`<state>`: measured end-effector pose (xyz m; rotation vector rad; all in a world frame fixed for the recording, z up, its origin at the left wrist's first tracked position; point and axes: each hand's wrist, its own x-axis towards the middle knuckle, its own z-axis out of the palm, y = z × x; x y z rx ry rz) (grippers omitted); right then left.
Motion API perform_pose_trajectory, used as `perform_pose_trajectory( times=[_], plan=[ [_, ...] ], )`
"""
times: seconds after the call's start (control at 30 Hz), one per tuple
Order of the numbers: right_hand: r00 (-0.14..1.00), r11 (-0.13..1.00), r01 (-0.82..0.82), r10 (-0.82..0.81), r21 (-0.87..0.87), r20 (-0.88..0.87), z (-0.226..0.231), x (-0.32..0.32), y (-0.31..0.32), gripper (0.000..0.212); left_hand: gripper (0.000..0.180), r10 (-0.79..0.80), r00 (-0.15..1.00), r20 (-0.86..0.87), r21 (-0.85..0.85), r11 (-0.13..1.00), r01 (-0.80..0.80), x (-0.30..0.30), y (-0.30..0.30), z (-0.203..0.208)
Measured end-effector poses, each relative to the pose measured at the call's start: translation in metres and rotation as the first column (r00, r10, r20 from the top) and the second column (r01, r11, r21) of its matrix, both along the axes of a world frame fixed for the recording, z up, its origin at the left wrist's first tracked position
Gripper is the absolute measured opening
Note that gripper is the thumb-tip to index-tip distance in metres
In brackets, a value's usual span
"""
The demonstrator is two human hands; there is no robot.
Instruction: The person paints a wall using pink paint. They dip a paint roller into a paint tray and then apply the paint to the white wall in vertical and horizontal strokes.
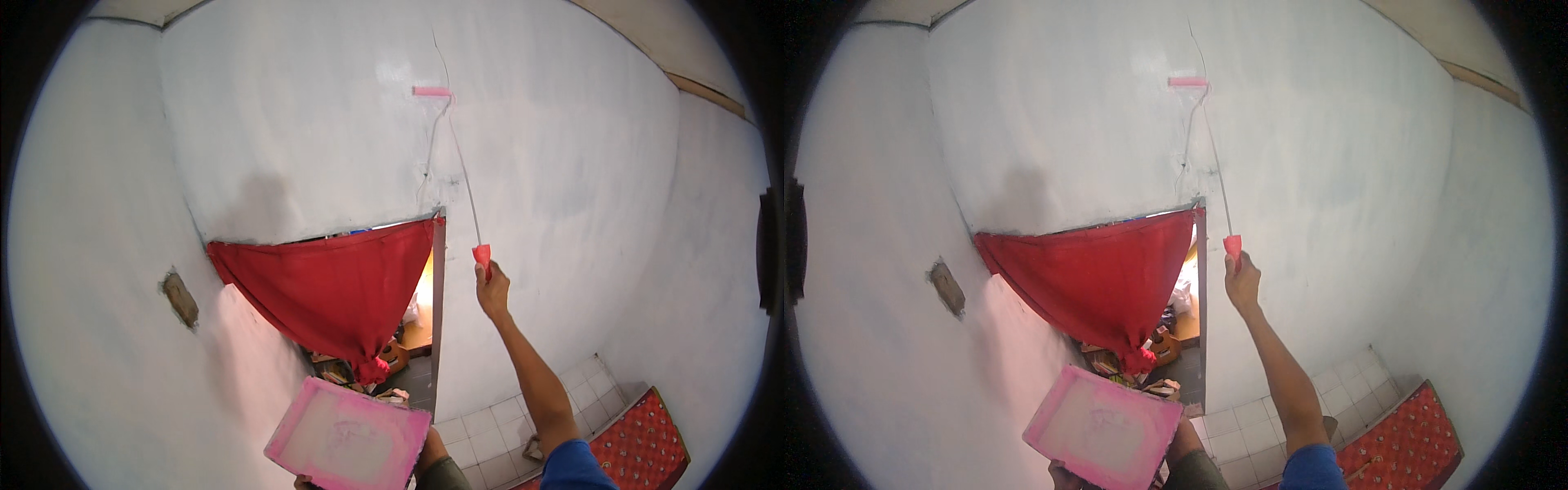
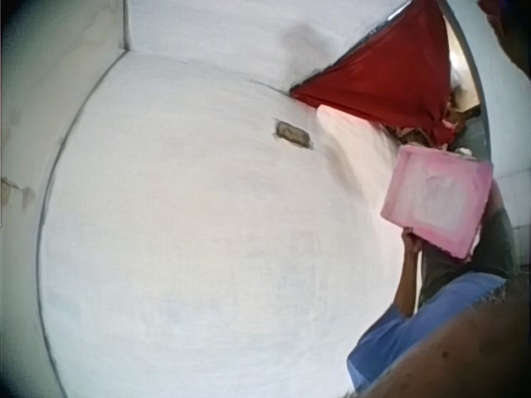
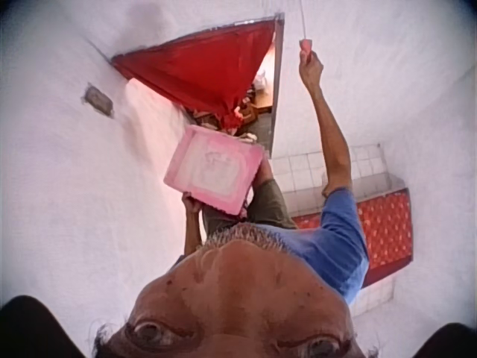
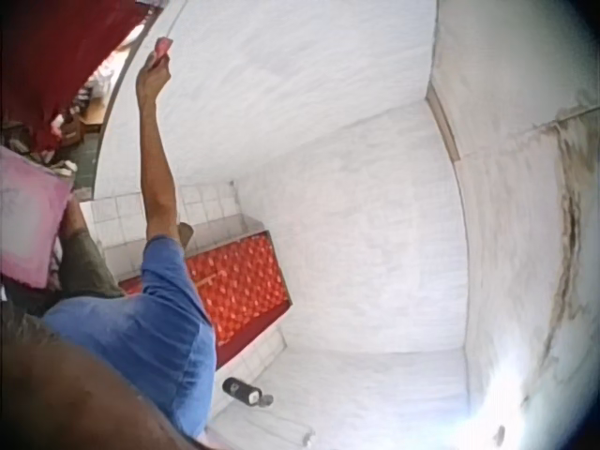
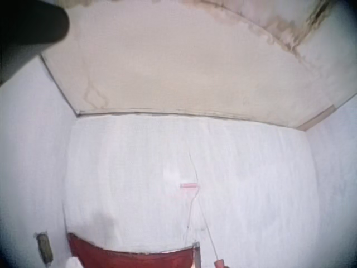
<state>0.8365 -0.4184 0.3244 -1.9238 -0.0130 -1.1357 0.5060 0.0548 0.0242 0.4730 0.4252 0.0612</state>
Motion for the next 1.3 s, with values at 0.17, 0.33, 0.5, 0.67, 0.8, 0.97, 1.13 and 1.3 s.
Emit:
perform_pose_trajectory(
  times=[0.17, 0.33, 0.5, 0.67, 0.8, 0.97, 1.13, 1.3],
  plan=[
    [0.978, 0.991, 0.064, -0.039, -0.115, 0.207, 0.074, 0.047, -0.018, 0.03, 0.067, 0.043, 0.999, -0.021, 0.037, 0.998, -0.042, 0.004, -0.003, -0.007],
    [0.964, 0.974, 0.141, -0.094, -0.176, 0.25, 0.197, 0.087, -0.029, 0.033, 0.064, 0.041, 0.998, -0.051, 0.056, 0.998, -0.038, 0.004, -0.01, 0.005],
    [0.98, 0.985, 0.073, -0.041, -0.159, 0.193, 0.211, 0.094, -0.027, 0.032, 0.064, 0.071, 0.993, -0.094, 0.086, 0.994, -0.063, 0.003, -0.012, 0.007],
    [0.968, 0.968, 0.1, -0.041, -0.229, 0.248, 0.077, 0.071, -0.035, 0.027, 0.064, 0.049, 0.996, -0.072, 0.072, 0.996, -0.044, 0.002, -0.011, 0.007],
    [0.999, 0.987, 0.028, -0.024, -0.156, 0.028, -0.022, 0.019, -0.037, 0.025, 0.065, 0.026, 0.998, -0.063, 0.058, 0.998, -0.022, 0.002, -0.009, 0.002],
    [0.994, 0.995, 0.016, -0.026, -0.097, -0.105, -0.076, -0.017, -0.027, 0.026, 0.067, -0.017, 0.999, -0.027, 0.08, 0.997, 0.019, 0.003, -0.007, 0.008],
    [0.999, 0.99, 0.029, -0.026, -0.142, 0.025, -0.025, -0.001, -0.027, 0.029, 0.067, 0.021, 0.999, -0.044, 0.073, 0.997, -0.018, 0.003, -0.01, 0.014],
    [0.999, 0.998, -0.019, 0.017, -0.052, -0.034, 0.01, 0.01, -0.01, 0.029, 0.066, -0.033, 0.978, 0.207, 0.12, 0.993, 0.008, 0.008, -0.025, 0.034]
  ],
)
